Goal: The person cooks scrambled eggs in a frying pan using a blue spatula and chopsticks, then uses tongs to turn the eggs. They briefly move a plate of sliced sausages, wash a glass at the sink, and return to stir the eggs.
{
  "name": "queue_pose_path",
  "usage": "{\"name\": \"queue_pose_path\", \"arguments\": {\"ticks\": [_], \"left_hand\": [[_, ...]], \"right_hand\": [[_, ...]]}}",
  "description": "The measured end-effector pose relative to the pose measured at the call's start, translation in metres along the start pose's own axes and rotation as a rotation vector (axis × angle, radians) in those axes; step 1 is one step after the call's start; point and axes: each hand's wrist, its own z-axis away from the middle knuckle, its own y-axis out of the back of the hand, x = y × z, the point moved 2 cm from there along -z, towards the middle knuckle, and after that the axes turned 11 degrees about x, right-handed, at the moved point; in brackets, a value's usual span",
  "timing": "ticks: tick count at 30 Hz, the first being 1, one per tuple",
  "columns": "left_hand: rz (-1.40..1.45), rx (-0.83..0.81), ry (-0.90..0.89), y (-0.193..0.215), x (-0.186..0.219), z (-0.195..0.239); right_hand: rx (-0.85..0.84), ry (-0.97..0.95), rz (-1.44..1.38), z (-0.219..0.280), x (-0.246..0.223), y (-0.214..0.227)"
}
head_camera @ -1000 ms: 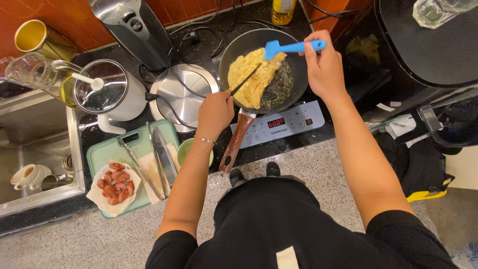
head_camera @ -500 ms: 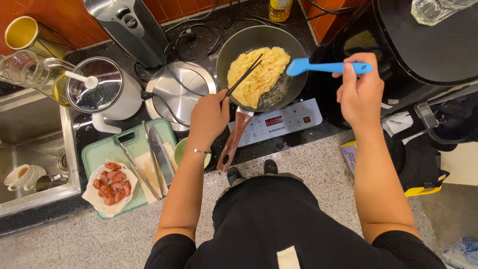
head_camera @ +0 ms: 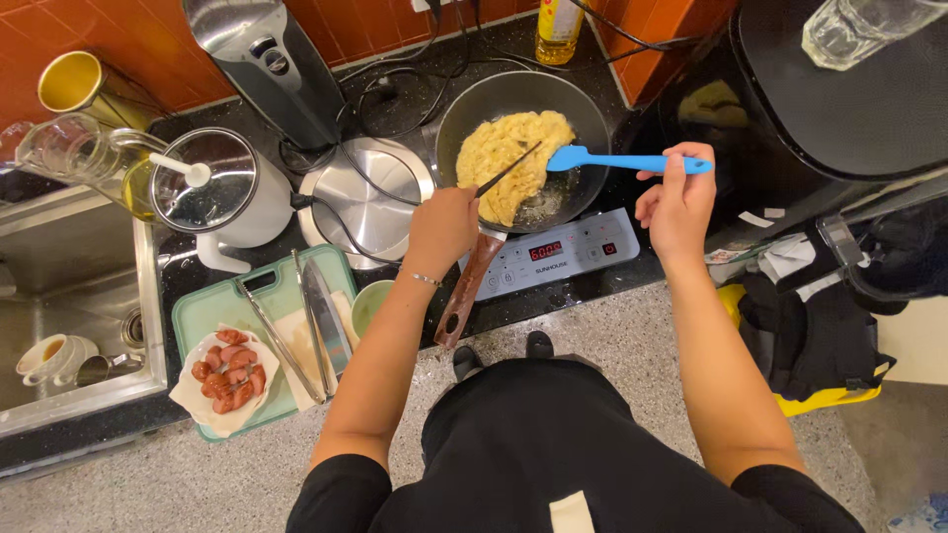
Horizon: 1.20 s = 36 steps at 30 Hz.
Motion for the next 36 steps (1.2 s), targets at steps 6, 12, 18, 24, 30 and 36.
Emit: {"name": "queue_pose_path", "arguments": {"ticks": [6,12,18,24,30,36], "left_hand": [[0.017,-0.007,0.133,0.026,-0.005,0.003],[-0.004,0.139,0.129,0.061,-0.016,0.012],[-0.077,0.11,0.156,0.073,-0.018,0.021],[-0.097,0.086,0.159,0.077,-0.022,0.027],[-0.112,0.034,0.153,0.063,-0.024,0.026],[-0.047,0.039,0.183,0.059,-0.028,0.025]], "right_hand": [[-0.01,0.018,-0.063,-0.012,-0.006,-0.012],[-0.106,0.009,-0.029,-0.027,-0.015,-0.054],[-0.151,0.027,-0.001,-0.031,-0.021,-0.071],[-0.151,0.074,0.013,-0.012,-0.039,-0.021],[-0.205,0.012,0.12,0.02,-0.022,-0.013],[-0.295,0.168,0.015,0.043,-0.003,-0.037]]}}
